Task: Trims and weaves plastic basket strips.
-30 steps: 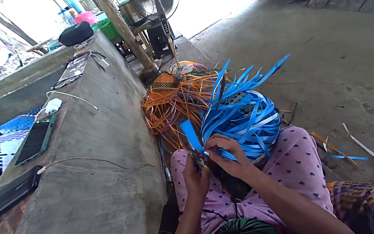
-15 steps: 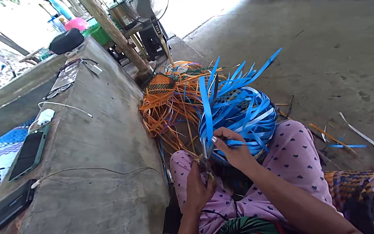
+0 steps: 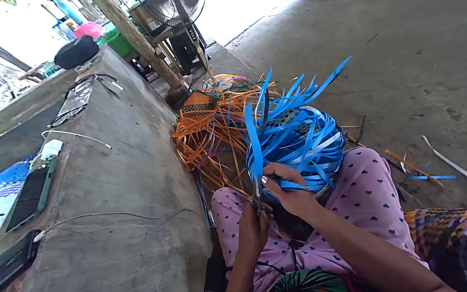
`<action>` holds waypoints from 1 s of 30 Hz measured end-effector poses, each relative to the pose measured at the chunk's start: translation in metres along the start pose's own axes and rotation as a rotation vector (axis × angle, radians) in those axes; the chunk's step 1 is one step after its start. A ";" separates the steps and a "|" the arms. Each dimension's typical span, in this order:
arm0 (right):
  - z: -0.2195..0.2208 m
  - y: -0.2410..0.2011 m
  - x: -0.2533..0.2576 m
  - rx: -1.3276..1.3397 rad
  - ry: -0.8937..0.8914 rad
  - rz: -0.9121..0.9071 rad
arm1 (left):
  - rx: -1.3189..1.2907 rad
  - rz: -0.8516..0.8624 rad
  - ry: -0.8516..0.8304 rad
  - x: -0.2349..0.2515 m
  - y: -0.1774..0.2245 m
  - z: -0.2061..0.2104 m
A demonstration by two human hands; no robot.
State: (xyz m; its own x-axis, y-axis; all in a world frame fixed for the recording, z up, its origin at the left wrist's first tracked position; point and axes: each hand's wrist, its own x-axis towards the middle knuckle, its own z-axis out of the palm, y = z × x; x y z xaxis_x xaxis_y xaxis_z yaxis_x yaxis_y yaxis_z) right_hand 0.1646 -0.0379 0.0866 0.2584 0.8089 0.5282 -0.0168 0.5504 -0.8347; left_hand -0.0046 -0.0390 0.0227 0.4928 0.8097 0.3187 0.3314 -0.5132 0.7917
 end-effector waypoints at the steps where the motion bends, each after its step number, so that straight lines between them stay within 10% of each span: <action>1: 0.000 0.000 0.000 0.001 0.000 0.000 | 0.001 -0.001 0.004 0.000 0.000 0.000; 20: -0.006 0.004 -0.003 -0.119 -0.006 -0.025 | -0.243 -0.076 -0.039 0.014 0.032 -0.016; 30: -0.016 0.003 0.001 -0.080 -0.019 0.185 | 0.122 -0.263 -0.095 0.024 0.036 -0.027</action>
State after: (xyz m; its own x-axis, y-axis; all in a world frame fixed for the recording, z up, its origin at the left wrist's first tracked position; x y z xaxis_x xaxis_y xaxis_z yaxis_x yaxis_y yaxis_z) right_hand 0.1805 -0.0393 0.0819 0.2394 0.8990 0.3668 0.0144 0.3744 -0.9271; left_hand -0.0023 -0.0303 0.0736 0.4484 0.8921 0.0562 0.5488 -0.3244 0.7704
